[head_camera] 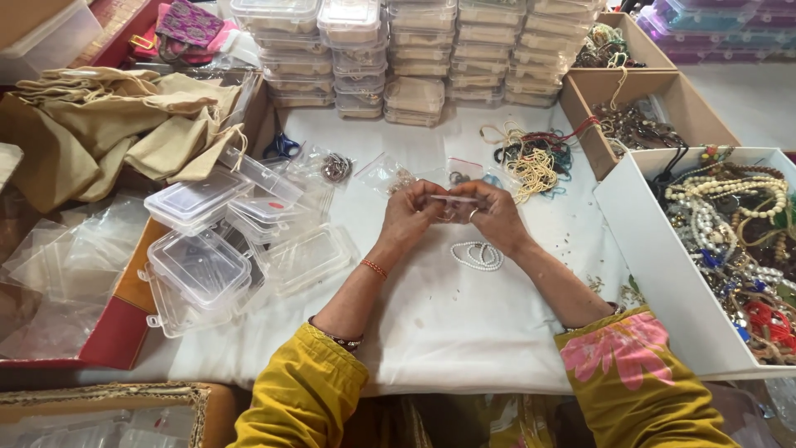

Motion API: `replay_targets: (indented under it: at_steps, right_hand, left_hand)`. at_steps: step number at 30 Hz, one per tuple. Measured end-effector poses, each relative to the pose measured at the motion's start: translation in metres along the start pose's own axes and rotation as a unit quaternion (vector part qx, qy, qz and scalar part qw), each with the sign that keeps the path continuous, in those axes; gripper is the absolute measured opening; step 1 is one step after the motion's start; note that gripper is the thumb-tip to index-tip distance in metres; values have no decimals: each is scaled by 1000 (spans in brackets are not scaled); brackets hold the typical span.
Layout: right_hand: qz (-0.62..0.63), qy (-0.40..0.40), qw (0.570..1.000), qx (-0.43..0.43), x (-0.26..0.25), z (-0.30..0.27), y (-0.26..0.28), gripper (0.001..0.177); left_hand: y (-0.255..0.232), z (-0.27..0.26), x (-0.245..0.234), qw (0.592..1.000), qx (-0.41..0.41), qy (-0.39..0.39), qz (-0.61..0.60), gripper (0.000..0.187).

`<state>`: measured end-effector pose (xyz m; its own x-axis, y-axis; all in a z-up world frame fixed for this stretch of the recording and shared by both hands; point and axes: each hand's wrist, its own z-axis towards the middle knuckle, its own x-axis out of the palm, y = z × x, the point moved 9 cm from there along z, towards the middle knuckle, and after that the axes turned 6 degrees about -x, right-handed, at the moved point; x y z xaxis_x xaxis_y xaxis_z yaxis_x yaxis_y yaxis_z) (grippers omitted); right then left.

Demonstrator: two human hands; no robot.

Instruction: The person packs jewelry items into small beige cloth pouches and places them into clear plastic containers. The person also handles small plastic bags containing jewelry components and places them into containers. The workspace is cluttered with boxes, containers, and jewelry supplies.

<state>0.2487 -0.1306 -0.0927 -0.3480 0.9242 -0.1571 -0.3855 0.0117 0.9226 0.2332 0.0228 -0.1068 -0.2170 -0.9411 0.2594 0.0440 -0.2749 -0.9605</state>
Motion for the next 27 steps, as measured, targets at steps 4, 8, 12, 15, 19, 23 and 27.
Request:
replay_targets:
  at_steps: [4, 8, 12, 15, 19, 23, 27]
  right_hand:
    - [-64, 10, 998, -6, 2, -1, -3, 26]
    - [-81, -38, 994, 58, -7, -2, 2, 21]
    - [-114, -35, 991, 66, -6, -3, 8, 21]
    - [-129, -31, 990, 55, -6, -3, 6, 22]
    - [-134, -43, 990, 20, -11, -1, 8, 22]
    - [-118, -100, 988, 14, -28, -1, 1, 17]
    - [-88, -131, 987, 29, -35, 1, 3, 14]
  left_hand:
    - [-60, -29, 6, 927, 76, -104, 353, 12]
    - [-101, -41, -10, 635, 219, -314, 672, 32]
    - [-138, -63, -46, 558, 156, -435, 689, 43]
    - [-146, -71, -67, 545, 103, -465, 690, 49]
    - [-141, -67, -66, 554, 168, -458, 675, 35]
    - [-126, -56, -38, 600, 254, -378, 658, 15]
    - [-86, -31, -23, 678, 193, -229, 671, 25]
